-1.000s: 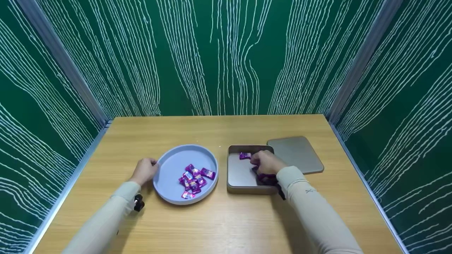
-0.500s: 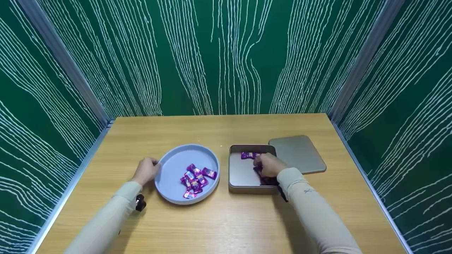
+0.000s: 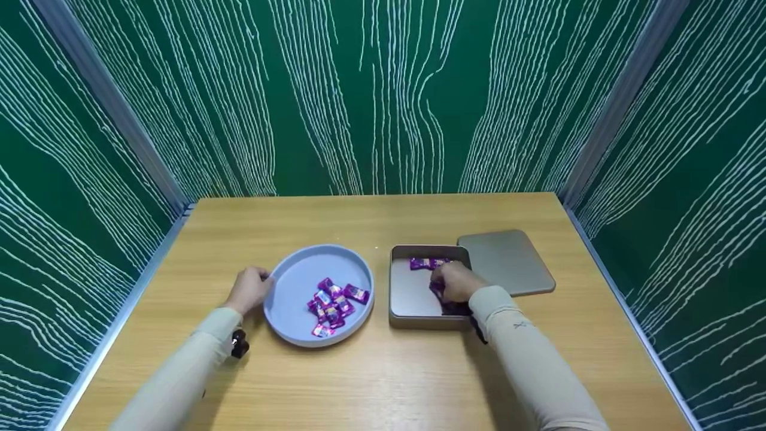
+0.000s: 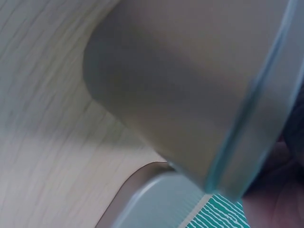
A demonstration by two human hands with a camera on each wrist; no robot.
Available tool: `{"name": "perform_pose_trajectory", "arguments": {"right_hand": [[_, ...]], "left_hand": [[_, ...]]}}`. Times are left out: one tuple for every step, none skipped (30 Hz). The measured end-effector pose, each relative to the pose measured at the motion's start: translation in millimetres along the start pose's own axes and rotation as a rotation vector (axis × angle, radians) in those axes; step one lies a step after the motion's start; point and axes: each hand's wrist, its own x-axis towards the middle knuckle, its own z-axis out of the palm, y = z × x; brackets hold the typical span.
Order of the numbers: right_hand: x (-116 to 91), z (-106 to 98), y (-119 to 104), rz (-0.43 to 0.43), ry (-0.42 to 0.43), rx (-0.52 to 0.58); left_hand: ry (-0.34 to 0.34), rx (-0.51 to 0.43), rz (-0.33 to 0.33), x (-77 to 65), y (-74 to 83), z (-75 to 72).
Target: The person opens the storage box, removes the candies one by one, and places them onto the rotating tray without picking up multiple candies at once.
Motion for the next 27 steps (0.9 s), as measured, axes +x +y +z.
{"name": "perform_pose_trajectory", "arguments": {"right_hand": [[-0.3,0.0,-0.5,0.005,-0.006,0.002],[-0.5,-0.1,-0.8,0.003,-0.008,0.002],[-0.7,0.0,-1.3,0.001,-0.010,0.003],[-1.2,0.0,-1.8,0.001,-0.011,0.009],[-1.4,0.3,-2.1,-0.001,-0.011,0.014],[-1.5,0.7,-2.4,-0.005,-0.011,0.019],[-1.6,1.1,-2.6,-0.008,-0.013,0.023],[-1.6,1.6,-2.8,-0.011,-0.017,0.031],[-1.7,2.0,-3.2,-0.009,-0.023,0.042],[-1.7,2.4,-3.7,-0.003,-0.029,0.053],[-1.6,2.8,-4.3,0.002,-0.035,0.059],[-1.7,2.7,-5.1,0.007,-0.042,0.068],[-1.8,2.4,-5.6,0.012,-0.046,0.077],[-1.8,2.2,-6.6,0.018,-0.050,0.088],[-1.6,2.3,-7.4,0.021,-0.051,0.093],[-1.4,2.5,-8.3,0.024,-0.051,0.098],[-1.3,2.4,-8.9,0.019,-0.052,0.104],[-1.1,2.5,-9.6,0.012,-0.053,0.109],[-0.8,2.9,-10.2,0.006,-0.053,0.111],[-0.3,3.3,-10.8,0.001,-0.053,0.112],[0.0,3.6,-11.2,-0.007,-0.051,0.113],[0.2,3.8,-11.6,-0.011,-0.050,0.116],[0.5,4.0,-12.0,-0.018,-0.048,0.117],[0.8,4.0,-12.3,-0.023,-0.045,0.118],[1.1,4.1,-12.7,-0.028,-0.041,0.118],[1.3,4.1,-13.0,-0.031,-0.037,0.119],[1.6,4.1,-13.1,-0.033,-0.036,0.123]], "left_hand": [[-0.001,-0.002,-0.001,-0.1,0.2,-0.1],[0.001,-0.001,-0.002,-0.1,0.5,-0.1],[0.004,0.001,-0.001,-0.3,0.6,-0.2],[0.006,0.003,0.002,-0.6,0.6,-0.4],[0.011,0.010,0.006,-0.8,0.6,-0.6],[0.015,0.015,0.008,-0.9,0.9,-0.7],[0.017,0.020,0.010,-1.1,0.9,-0.9],[0.020,0.027,0.013,-1.3,0.9,-0.9],[0.021,0.030,0.014,-1.5,0.9,-0.9],[0.021,0.034,0.014,-1.7,0.9,-0.9],[0.019,0.035,0.014,-1.9,0.9,-0.7],[0.017,0.032,0.011,-2.0,1.0,-0.6],[0.016,0.029,0.009,-1.9,1.2,-0.4],[0.015,0.027,0.006,-1.8,1.3,-0.3],[0.014,0.024,0.003,-1.6,1.3,-0.2],[0.013,0.022,0.000,-1.4,1.2,-0.2],[0.013,0.020,-0.002,-1.3,1.2,-0.3],[0.013,0.019,-0.005,-1.0,1.2,-0.4],[0.012,0.019,-0.005,-0.7,0.8,-0.7],[0.010,0.017,-0.008,-0.6,0.9,-0.6],[0.006,0.014,-0.011,-0.6,1.0,-0.7],[0.004,0.012,-0.012,-0.7,1.2,-0.7],[0.003,0.012,-0.012,-0.8,1.5,-0.6],[0.003,0.011,-0.010,-0.8,1.8,-0.5],[0.004,0.011,-0.007,-0.9,1.9,-0.5],[0.007,0.009,-0.004,-1.1,2.3,-0.2],[0.009,0.010,0.001,-1.3,2.3,-0.2]]}}
